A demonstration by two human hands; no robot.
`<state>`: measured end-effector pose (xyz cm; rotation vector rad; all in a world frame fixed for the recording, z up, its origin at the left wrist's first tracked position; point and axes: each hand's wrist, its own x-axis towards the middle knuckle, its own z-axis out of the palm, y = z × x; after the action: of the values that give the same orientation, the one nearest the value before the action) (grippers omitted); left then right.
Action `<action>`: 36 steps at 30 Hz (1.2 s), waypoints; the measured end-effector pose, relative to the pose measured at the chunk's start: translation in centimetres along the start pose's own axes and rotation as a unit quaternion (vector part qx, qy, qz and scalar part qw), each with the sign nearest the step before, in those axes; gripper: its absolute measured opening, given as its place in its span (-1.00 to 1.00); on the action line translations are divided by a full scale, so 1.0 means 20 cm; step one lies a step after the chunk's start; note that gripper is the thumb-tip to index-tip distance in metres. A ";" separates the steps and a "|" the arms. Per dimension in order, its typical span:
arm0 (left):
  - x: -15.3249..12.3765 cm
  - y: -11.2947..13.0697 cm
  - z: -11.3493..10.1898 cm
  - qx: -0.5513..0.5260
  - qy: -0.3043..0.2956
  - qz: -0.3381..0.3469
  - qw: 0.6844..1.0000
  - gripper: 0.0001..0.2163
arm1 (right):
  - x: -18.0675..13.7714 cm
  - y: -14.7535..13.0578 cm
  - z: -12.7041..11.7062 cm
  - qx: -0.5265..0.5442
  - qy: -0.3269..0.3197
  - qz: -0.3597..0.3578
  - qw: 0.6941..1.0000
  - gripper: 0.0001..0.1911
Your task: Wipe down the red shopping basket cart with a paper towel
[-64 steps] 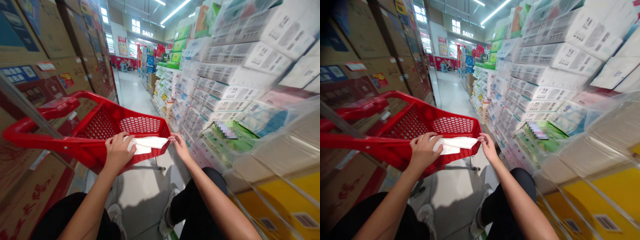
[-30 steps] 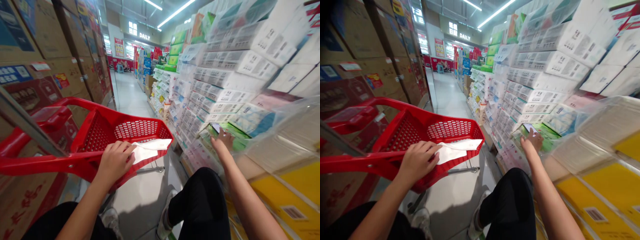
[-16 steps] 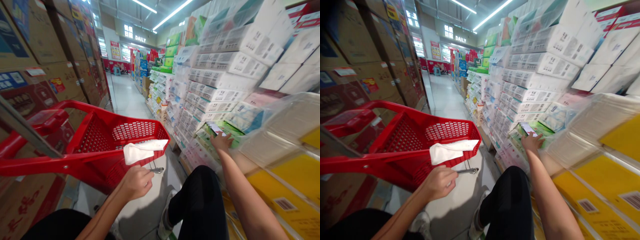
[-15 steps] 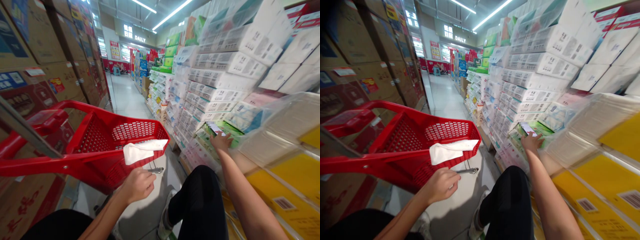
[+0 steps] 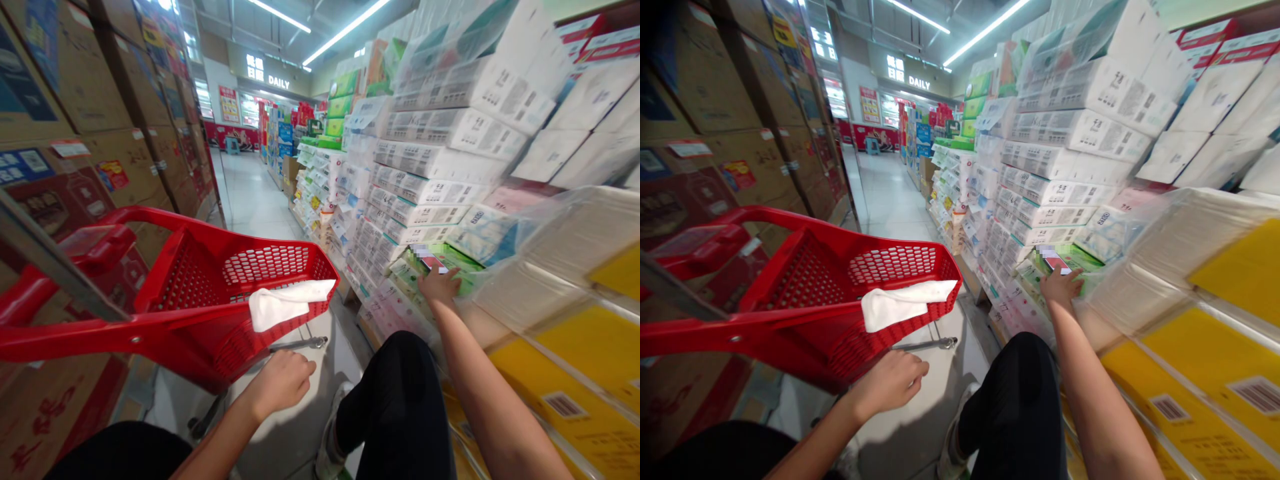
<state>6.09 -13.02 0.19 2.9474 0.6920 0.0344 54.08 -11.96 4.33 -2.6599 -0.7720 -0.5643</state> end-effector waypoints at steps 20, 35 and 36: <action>-0.01 -0.01 0.02 -0.015 -0.029 -0.040 0.999 -0.76 | -0.01 0.01 0.02 -0.019 0.007 -0.003 1.000 -0.37; -0.04 -0.02 0.01 -0.048 -0.201 -0.156 0.966 -0.56 | 0.02 0.03 0.09 -0.006 0.004 0.006 1.000 -0.42; -0.04 -0.02 0.01 -0.048 -0.204 -0.157 0.965 -0.55 | 0.02 0.03 0.08 -0.006 0.003 0.005 1.000 -0.42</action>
<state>5.30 -13.09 -0.06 2.5899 1.0369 -0.5332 55.20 -11.69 2.87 -2.6692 -0.7560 -0.5768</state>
